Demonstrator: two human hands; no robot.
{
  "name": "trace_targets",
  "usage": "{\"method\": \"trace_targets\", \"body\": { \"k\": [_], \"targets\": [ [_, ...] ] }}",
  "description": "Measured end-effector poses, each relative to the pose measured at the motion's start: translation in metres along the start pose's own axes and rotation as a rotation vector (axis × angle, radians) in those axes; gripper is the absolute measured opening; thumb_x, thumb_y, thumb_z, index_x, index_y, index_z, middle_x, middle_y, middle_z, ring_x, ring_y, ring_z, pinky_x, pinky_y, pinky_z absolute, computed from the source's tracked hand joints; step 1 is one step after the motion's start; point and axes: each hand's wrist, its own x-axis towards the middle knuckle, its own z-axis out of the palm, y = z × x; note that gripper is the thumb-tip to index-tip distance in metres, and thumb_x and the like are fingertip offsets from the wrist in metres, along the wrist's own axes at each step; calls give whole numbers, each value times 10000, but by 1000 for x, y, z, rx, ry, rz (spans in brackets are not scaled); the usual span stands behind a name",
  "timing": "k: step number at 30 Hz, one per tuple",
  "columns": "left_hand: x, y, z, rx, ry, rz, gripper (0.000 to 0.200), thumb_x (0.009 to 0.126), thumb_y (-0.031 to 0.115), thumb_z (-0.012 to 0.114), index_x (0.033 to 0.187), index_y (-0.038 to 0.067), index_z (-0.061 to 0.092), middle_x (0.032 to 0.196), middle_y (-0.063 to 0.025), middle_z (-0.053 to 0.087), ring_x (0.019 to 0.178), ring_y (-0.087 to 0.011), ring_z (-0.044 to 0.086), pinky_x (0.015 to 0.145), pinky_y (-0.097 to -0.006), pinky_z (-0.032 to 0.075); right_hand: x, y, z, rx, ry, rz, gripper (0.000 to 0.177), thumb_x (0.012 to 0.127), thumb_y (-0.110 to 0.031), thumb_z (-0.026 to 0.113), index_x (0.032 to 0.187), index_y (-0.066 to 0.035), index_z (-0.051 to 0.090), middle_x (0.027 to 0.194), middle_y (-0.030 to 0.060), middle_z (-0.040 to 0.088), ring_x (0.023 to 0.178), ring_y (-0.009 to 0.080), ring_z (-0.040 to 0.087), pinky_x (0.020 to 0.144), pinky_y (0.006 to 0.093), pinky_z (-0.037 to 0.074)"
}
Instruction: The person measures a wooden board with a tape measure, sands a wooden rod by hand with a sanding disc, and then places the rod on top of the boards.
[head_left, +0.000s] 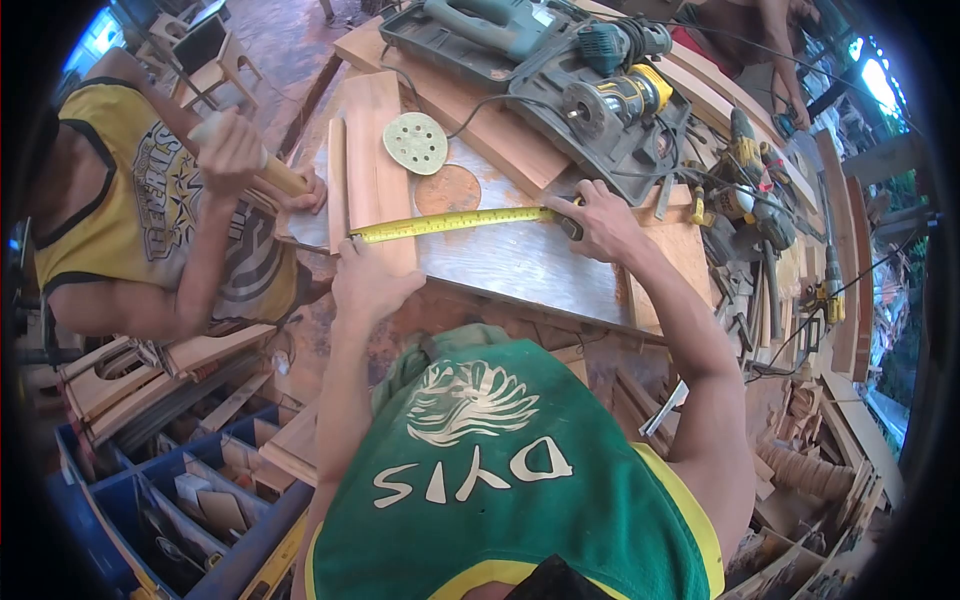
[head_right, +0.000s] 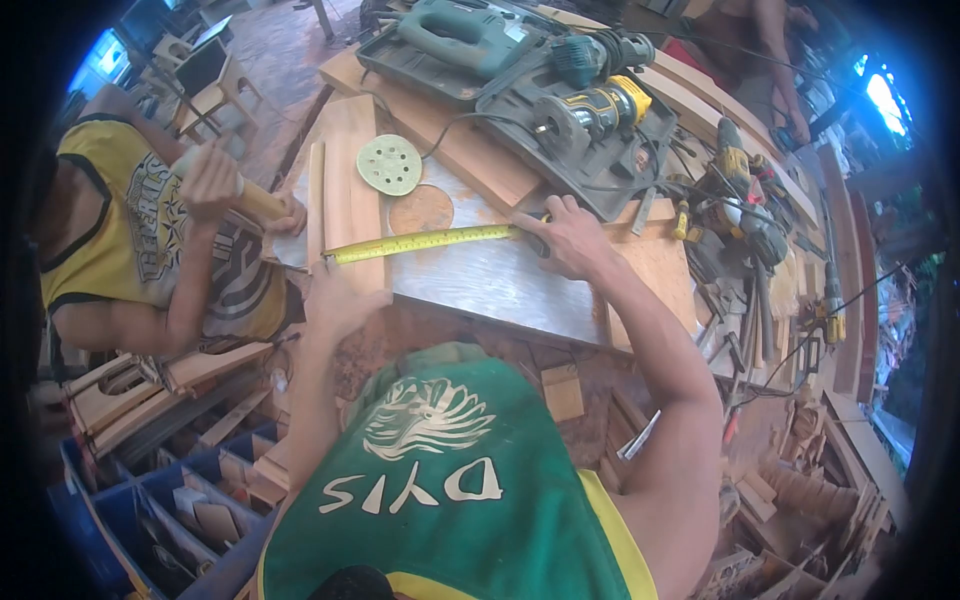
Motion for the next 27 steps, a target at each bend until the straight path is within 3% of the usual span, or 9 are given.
{"method": "trace_targets", "body": {
  "k": [27],
  "targets": [
    [-3, 4, -4, 17, -8, -44, 1103, 675, 507, 818, 1422, -172, 372, 1390, -297, 459, 1265, -441, 549, 1065, -485, 483, 1, -1, 0, -9, -33, 13, 835, 696, -222, 834, 1472, -342, 552, 1177, 125, 550, 1143, 326, 549, 959, 428, 534]
  ]
}}
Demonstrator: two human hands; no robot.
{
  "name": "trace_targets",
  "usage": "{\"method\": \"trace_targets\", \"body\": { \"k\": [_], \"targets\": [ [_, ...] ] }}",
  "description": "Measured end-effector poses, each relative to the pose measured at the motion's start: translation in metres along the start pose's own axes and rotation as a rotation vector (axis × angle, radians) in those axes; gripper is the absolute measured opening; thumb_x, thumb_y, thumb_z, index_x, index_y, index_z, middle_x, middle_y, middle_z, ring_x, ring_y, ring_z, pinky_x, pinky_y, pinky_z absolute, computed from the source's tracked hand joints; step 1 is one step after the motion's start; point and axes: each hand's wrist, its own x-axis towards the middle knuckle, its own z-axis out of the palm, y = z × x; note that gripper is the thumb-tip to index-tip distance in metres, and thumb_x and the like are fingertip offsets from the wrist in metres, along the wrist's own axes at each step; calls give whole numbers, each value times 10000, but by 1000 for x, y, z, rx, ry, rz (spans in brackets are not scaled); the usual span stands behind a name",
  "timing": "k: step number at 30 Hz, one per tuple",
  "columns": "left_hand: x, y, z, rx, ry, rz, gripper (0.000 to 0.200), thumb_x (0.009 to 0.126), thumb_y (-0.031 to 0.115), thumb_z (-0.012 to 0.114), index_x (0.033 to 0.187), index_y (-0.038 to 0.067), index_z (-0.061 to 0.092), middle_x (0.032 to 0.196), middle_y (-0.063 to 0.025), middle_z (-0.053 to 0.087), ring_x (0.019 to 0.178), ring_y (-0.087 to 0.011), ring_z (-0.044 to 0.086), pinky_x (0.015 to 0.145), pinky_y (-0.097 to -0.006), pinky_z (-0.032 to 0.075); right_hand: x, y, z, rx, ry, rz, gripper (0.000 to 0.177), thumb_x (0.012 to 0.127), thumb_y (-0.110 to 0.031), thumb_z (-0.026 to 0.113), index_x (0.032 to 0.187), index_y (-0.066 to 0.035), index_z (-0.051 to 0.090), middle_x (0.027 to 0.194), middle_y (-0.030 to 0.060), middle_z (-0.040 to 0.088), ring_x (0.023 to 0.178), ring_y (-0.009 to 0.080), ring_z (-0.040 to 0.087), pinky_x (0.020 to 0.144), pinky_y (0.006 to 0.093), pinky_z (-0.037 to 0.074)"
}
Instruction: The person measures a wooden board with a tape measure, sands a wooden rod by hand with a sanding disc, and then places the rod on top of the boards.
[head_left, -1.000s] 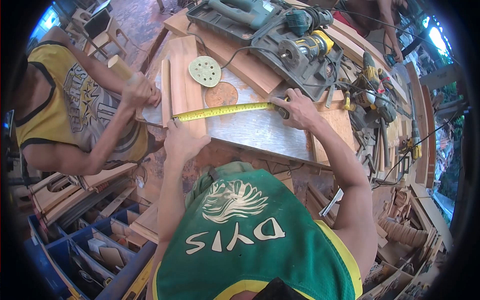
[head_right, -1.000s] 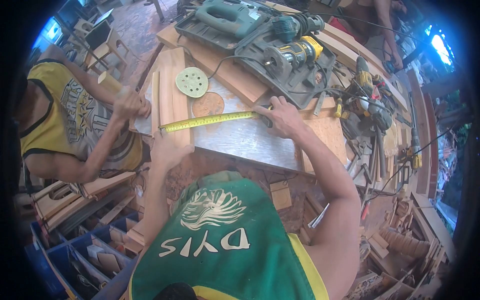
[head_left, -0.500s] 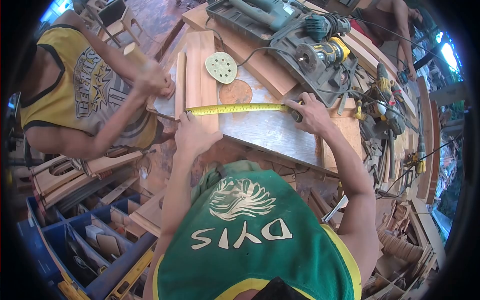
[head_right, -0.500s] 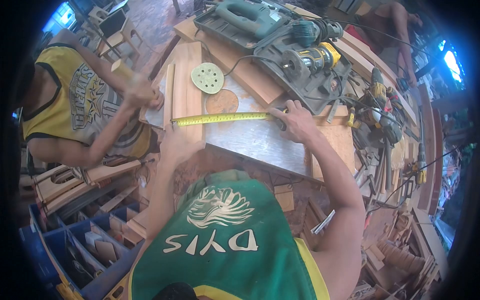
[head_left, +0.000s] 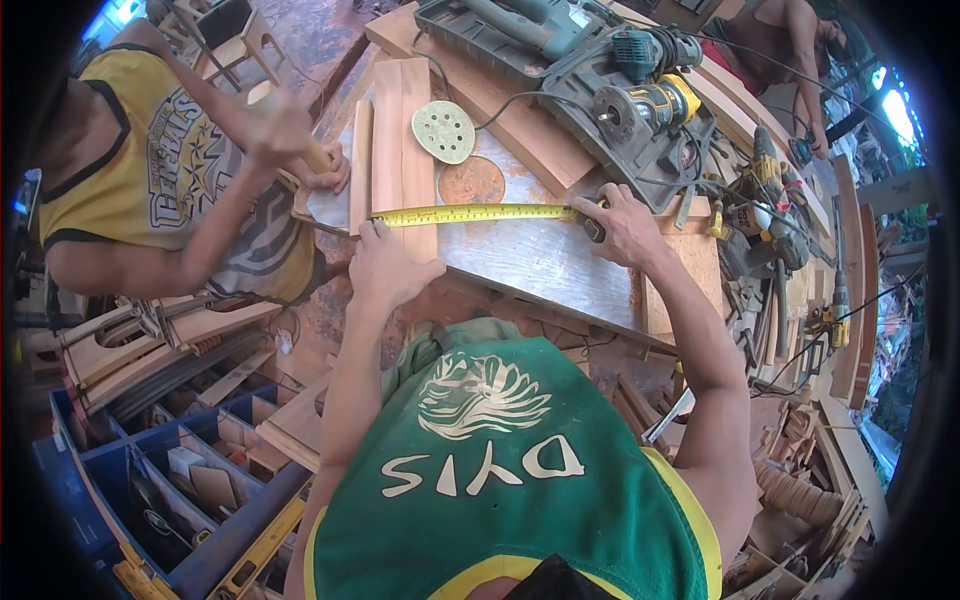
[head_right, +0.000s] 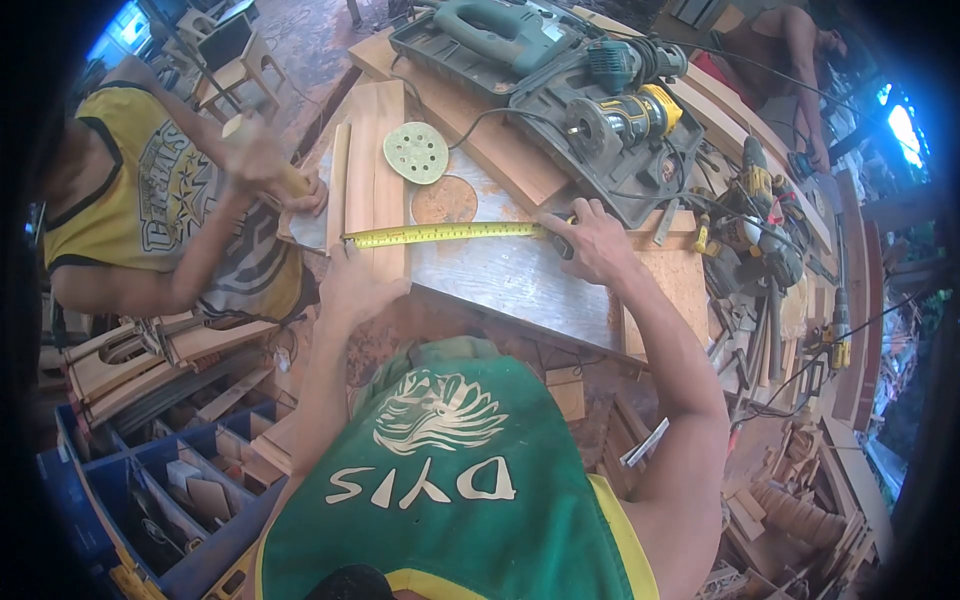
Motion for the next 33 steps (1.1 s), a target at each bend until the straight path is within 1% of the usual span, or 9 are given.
{"method": "trace_targets", "body": {
  "k": [8, 14, 23, 29, 33],
  "targets": [
    [-1, 3, -2, 14, 1, -5, 1124, 673, 508, 802, 1438, -187, 362, 1398, -302, 455, 1269, -443, 545, 1059, -479, 490, 0, -1, -3, 14, 7, -6, 798, 699, -199, 792, 1458, -309, 569, 1147, 139, 566, 1117, 335, 562, 942, 428, 541],
    [0, 3, -1, 12, -1, -7, 1119, 669, 509, 793, 1437, -185, 369, 1393, -299, 456, 1270, -443, 543, 1062, -478, 488, -1, 0, -1, 12, 37, -22, 806, 692, -196, 796, 1457, -310, 569, 1137, 138, 570, 1101, 333, 567, 938, 422, 541],
    [-1, 4, -3, 0, -5, -8, 1102, 670, 506, 795, 1428, -175, 378, 1390, -297, 458, 1270, -443, 542, 1062, -481, 485, -1, 0, -1, -2, 9, -5, 839, 690, -228, 841, 1472, -327, 553, 1150, 124, 558, 1114, 317, 559, 933, 410, 540],
    [-1, 1, 2, -1, 20, -2, 1070, 677, 495, 800, 1407, -173, 394, 1382, -291, 465, 1268, -440, 541, 1057, -482, 488, -1, 3, 0, 4, 41, -45, 838, 693, -245, 870, 1467, -323, 558, 1137, 123, 554, 1100, 320, 559, 919, 413, 538],
    [0, 3, 0, -13, 0, 9, 1075, 680, 504, 796, 1406, -178, 392, 1391, -293, 459, 1270, -443, 539, 1056, -484, 490, -2, 1, -1, -3, 40, -34, 833, 691, -247, 876, 1461, -318, 565, 1141, 128, 554, 1099, 322, 559, 919, 415, 537]
  ]
}}
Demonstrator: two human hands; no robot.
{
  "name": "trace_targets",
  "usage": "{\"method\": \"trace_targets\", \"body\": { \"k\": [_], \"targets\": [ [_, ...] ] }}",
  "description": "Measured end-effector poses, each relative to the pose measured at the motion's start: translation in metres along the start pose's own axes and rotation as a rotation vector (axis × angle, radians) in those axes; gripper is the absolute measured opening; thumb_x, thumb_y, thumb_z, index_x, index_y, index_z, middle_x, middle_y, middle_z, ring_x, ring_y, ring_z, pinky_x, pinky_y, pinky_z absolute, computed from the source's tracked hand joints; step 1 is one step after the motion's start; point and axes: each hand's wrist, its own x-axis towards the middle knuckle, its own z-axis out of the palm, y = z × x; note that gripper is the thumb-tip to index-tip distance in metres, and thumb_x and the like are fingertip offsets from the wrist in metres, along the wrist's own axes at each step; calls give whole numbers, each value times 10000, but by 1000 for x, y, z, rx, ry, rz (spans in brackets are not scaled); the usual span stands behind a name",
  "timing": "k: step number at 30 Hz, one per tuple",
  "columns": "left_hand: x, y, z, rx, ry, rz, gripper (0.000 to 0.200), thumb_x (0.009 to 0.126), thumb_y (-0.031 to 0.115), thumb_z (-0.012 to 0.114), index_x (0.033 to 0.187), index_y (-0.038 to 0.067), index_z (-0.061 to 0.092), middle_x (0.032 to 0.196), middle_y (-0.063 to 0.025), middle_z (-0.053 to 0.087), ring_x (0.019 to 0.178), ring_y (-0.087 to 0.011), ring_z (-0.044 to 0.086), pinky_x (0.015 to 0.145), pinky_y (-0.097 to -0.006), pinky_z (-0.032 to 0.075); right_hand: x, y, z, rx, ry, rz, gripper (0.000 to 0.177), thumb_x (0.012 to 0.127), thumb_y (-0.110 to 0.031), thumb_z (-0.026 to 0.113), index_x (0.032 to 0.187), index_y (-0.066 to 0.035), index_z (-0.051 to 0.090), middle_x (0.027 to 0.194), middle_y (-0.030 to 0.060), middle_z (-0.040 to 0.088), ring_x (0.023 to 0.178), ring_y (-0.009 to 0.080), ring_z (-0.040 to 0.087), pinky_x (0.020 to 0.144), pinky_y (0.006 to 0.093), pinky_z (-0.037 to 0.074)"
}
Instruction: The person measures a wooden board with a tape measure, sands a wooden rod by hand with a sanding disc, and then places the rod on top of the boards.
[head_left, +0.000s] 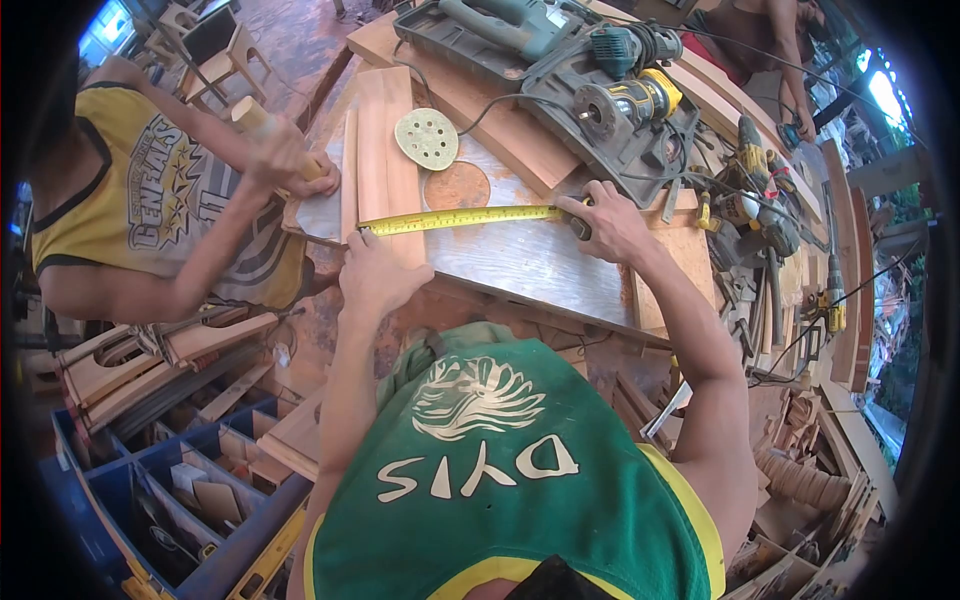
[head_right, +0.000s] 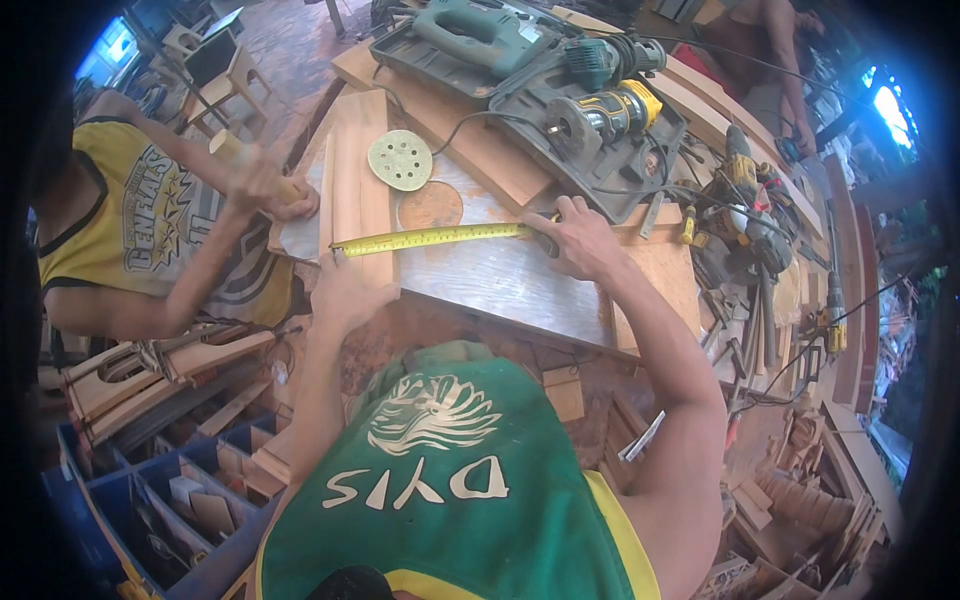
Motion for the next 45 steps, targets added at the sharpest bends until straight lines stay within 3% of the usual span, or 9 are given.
{"method": "trace_targets", "body": {
  "k": [8, 14, 17, 23, 29, 35, 38, 41, 45],
  "targets": [
    [-3, -10, 7, -54, 76, 33, 1029, 737, 495, 824, 1414, -160, 410, 1417, -291, 442, 1326, -439, 490, 1093, -490, 456, 0, 1, 4, 71, 18, 26, 756, 694, -254, 830, 1416, -298, 613, 1138, 131, 566, 1089, 337, 568, 917, 423, 543],
    [-17, -19, -18, -624, 697, 403, 790, 886, 322, 807, 1455, -95, 451, 1464, -258, 456, 1297, -349, 532, 1065, -463, 467, -50, -24, 24, 395, 339, 185, 486, 839, -315, 755, 1304, -190, 688, 1134, 140, 614, 1084, 340, 595, 922, 442, 528],
    [7, -8, -20, -996, 500, 299, 731, 917, 275, 788, 1439, -118, 461, 1385, -238, 553, 1188, -317, 611, 1011, -425, 503, -86, -38, 65, 559, 439, 310, 436, 868, -266, 736, 1276, -116, 695, 1133, 155, 640, 1076, 351, 608, 928, 444, 515],
    [149, 19, -1, -267, 424, 104, 815, 875, 423, 776, 1418, -115, 494, 1351, -316, 598, 1179, -386, 661, 996, -439, 535, -99, -69, 73, 603, 618, 534, 504, 836, -212, 753, 1310, -71, 661, 1088, 152, 638, 1030, 343, 602, 911, 449, 500],
    [195, 53, -6, -257, 263, 40, 657, 864, 370, 770, 1329, -60, 595, 1218, -258, 701, 1116, -351, 702, 996, -432, 532, -73, -71, 78, 252, 686, 604, 593, 812, -240, 779, 1362, -88, 619, 1092, 154, 603, 1022, 366, 567, 903, 491, 486],
    [100, 36, -45, -915, 257, 336, 467, 935, 177, 667, 1336, -45, 576, 1129, -155, 713, 1067, -154, 671, 937, -323, 521, -34, -75, 75, 82, 699, 643, 637, 804, -291, 812, 1367, -76, 604, 1278, 188, 541, 1167, 429, 484, 1006, 558, 424],
    [11, 1, -66, -1187, 401, 302, 431, 982, 118, 569, 1367, -75, 546, 1234, -152, 662, 1151, -181, 618, 1009, -322, 478, -24, -103, 41, 68, 748, 730, 579, 826, -254, 809, 1336, -64, 612, 1284, 208, 572, 1174, 418, 524, 1004, 514, 447],
    [-44, -75, -59, -1250, 440, 143, 449, 999, 140, 531, 1388, -86, 535, 1273, -174, 640, 1173, -212, 631, 1005, -320, 494, -7, -181, 12, 609, 861, 318, 562, 850, -149, 792, 1359, -13, 596, 1184, 212, 626, 1103, 357, 593, 974, 441, 476],
    [-76, -188, -41, -1289, 605, -24, 421, 1043, 161, 465, 1381, -83, 518, 1284, -190, 625, 1107, -241, 682, 910, -345, 575, 37, -327, -22, 1628, -79, 103, 506, 907, -107, 685, 1360, 68, 545, 1188, 280, 619, 1093, 415, 619, 987, 494, 488]
  ]
}}
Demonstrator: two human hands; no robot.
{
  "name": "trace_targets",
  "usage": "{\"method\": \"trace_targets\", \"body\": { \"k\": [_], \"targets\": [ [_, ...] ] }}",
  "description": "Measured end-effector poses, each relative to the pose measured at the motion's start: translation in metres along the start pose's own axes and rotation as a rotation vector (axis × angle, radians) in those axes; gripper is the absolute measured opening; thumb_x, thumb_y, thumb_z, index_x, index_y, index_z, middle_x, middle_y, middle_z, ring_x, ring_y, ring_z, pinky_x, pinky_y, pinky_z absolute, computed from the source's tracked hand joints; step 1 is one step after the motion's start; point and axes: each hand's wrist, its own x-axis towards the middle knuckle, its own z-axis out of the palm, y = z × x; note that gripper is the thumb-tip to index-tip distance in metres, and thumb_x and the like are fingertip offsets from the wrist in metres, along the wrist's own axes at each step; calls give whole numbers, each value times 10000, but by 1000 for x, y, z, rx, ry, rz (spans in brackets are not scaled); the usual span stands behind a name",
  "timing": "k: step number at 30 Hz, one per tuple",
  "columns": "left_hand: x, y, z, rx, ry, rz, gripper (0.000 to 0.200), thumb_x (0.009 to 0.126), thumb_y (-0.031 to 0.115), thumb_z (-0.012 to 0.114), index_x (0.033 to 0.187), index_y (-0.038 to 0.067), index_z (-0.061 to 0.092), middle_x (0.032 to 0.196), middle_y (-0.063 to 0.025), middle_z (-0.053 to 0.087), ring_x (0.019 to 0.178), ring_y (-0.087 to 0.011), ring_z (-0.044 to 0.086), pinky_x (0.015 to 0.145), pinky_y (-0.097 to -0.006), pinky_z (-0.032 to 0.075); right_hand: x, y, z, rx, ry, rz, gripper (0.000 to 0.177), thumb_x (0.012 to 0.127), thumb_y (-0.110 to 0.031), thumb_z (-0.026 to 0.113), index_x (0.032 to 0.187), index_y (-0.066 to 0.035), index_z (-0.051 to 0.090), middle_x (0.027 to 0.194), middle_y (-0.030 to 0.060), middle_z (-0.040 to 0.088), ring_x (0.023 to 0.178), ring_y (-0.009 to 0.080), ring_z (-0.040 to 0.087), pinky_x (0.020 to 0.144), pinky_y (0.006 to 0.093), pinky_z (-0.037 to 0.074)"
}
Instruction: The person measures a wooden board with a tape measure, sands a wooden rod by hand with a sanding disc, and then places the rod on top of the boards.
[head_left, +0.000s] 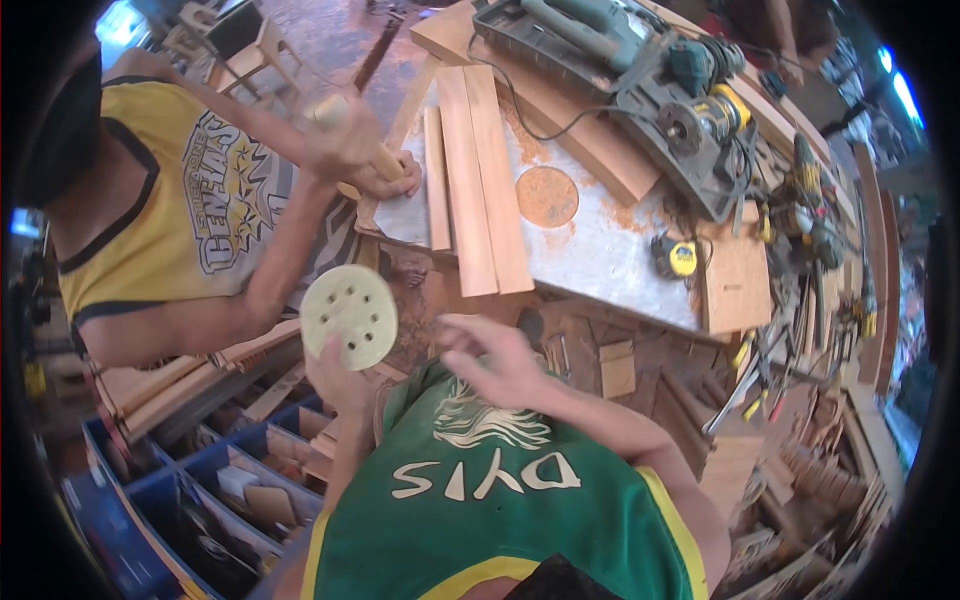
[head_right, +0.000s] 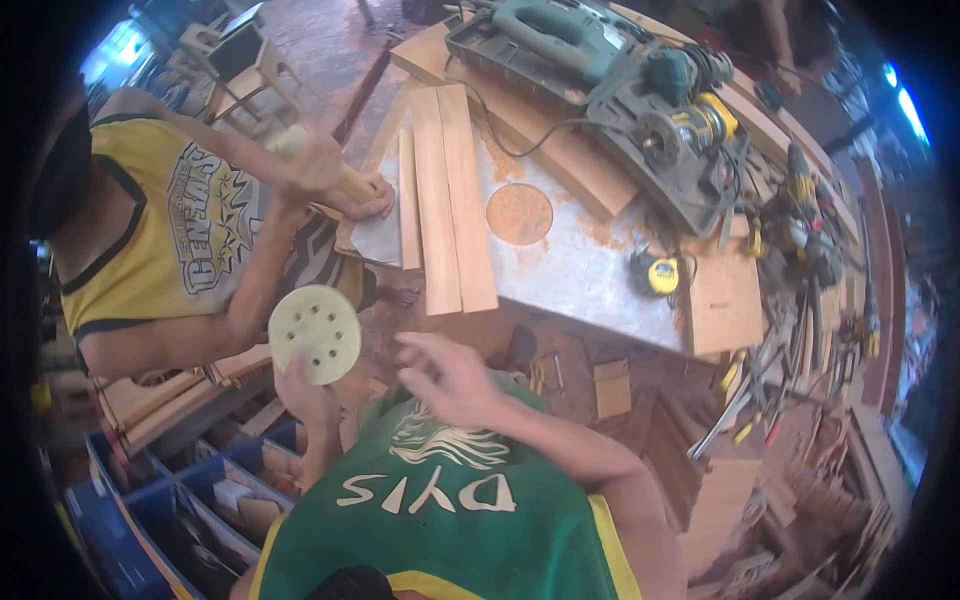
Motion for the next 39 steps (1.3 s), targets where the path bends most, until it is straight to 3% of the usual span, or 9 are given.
{"method": "trace_targets", "body": {
  "k": [4, 6, 11, 17, 21, 26, 30, 35, 39],
  "targets": [
    [18, -3, -67, -174, 127, -121, 401, 1052, 172, 441, 1351, -83, 523, 1266, -182, 630, 1054, -266, 712, 847, -366, 614, 87, 45, 76, -690, 484, -373, 654, 912, -144, 646, 1448, 133, 393, 1421, 354, 454, 1341, 526, 423, 1124, 559, 382],
    [25, -7, -93, -86, 64, -108, 374, 1036, 124, 507, 1353, -74, 518, 1251, -184, 635, 1095, -283, 688, 864, -378, 604, 139, 61, 78, -940, 758, -315, 682, 898, -142, 657, 1460, 136, 390, 1442, 369, 443, 1320, 557, 423, 1118, 572, 382],
    [37, -29, -122, 25, -145, -129, 392, 1000, 55, 583, 1374, -41, 511, 1243, -191, 637, 1131, -287, 658, 902, -404, 580, 211, 92, 77, -1206, 925, -18, 792, 816, -87, 683, 1468, 169, 314, 1421, 379, 442, 1218, 512, 502, 1033, 552, 467],
    [46, -7, -94, -250, -246, -298, 413, 1044, 159, 450, 1404, -37, 501, 1300, -167, 615, 1152, -273, 660, 923, -392, 573, 201, 40, 74, -938, 784, 273, 737, 898, -168, 646, 1515, 93, 339, 1402, 282, 529, 1232, 393, 557, 972, 457, 519],
    [56, -13, -80, -299, -267, -272, 462, 1029, 151, 445, 1429, -76, 484, 1343, -196, 612, 1196, -274, 646, 1021, -399, 528, 134, 46, 76, -337, 911, -1, 686, 925, -126, 568, 1520, 83, 298, 1200, 235, 620, 1067, 291, 637, 905, 422, 531],
    [53, 1, -12, -556, -459, -537, 456, 1058, 173, 405, 1449, -52, 466, 1369, -184, 607, 1247, -277, 624, 1073, -423, 503, -12, 2, 126, 348, 510, -237, 640, 935, -74, 500, 1542, 3, 311, 1004, 74, 602, 698, 106, 555, 599, 267, 476],
    [37, 35, 63, -941, -879, -689, 627, 1055, 439, 400, 1496, -6, 428, 1435, -207, 558, 1325, -344, 557, 1142, -511, 432, -49, 19, 128, 23, 478, -102, 501, 1026, -183, 515, 1487, -35, 390, 905, 56, 602, 634, 98, 560, 555, 245, 457],
    [-4, 80, 120, -1276, -1226, -930, 857, 980, 683, 463, 1564, 61, 384, 1535, -224, 468, 1453, -469, 399, 1200, -657, 304, -103, 22, 64, 934, 8, -244, 496, 1091, -391, 502, 1398, -6, 442, 817, 96, 587, 569, 136, 536, 464, 279, 440],
    [-87, 67, 170, -1323, -1510, -937, 968, 910, 739, 582, 1591, 102, 322, 1476, -238, 499, 1386, -514, 445, 1172, -694, 328, -147, 45, 24, 1218, -145, -300, 490, 1105, -428, 429, 1362, -14, 486, 807, 100, 563, 556, 154, 531, 421, 288, 460]
  ]
}}
